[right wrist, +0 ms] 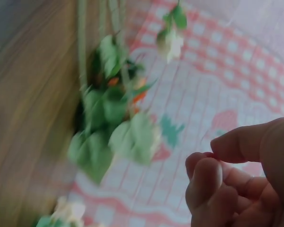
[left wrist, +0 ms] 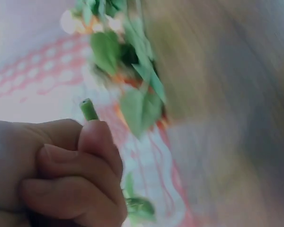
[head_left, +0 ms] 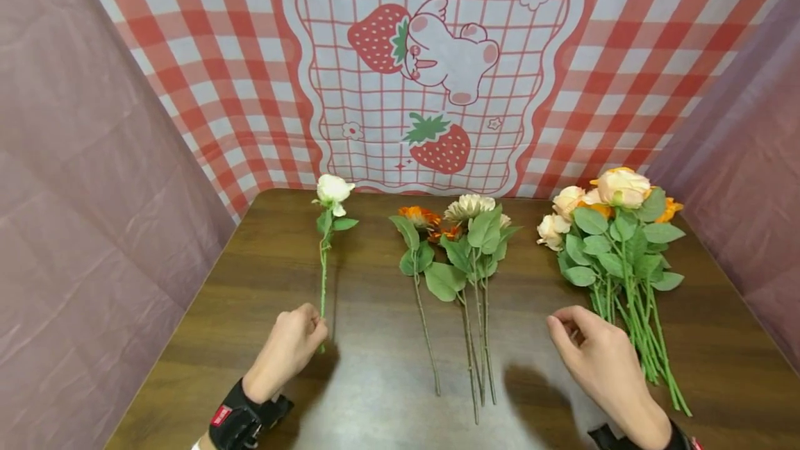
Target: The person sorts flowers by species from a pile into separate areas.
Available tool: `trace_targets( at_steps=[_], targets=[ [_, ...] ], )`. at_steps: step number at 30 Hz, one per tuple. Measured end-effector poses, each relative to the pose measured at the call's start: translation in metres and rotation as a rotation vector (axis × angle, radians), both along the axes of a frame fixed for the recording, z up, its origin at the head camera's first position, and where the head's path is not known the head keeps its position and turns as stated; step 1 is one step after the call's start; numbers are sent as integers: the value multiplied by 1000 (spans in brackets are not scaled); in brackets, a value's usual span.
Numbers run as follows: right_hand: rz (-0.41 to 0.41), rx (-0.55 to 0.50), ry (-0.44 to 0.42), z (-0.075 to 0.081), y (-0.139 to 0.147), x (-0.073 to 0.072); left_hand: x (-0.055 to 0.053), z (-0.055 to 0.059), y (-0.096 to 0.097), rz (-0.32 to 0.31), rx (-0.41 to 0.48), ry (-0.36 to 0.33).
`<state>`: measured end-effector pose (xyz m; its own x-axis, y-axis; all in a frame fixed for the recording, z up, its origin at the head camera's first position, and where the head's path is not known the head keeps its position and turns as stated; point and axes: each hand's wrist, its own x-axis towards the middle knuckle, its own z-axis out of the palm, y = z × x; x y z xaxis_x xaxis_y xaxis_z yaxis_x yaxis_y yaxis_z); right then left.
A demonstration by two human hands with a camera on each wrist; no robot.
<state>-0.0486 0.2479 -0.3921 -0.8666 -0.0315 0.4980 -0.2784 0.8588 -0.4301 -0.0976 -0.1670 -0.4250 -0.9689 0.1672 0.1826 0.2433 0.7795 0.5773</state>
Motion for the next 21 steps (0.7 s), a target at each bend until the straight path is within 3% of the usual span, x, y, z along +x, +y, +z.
trace_targets(
  at_steps=[4, 8, 15, 18, 21],
  targets=[
    [123, -49, 37, 5, -20, 1, 11, 9, 22, -104, 110, 33],
    [260, -104, 7, 5, -40, 4, 21, 16, 46, -211, 208, 113],
    [526, -336, -316, 0, -84, 11, 39, 17, 85, -441, 385, 273],
    [617, -468, -436, -2, -98, 15, 45, 15, 100, -519, 401, 295],
    [645, -562, -484, -5, -106, 17, 50, 12, 112, -590, 379, 294]
  ],
)
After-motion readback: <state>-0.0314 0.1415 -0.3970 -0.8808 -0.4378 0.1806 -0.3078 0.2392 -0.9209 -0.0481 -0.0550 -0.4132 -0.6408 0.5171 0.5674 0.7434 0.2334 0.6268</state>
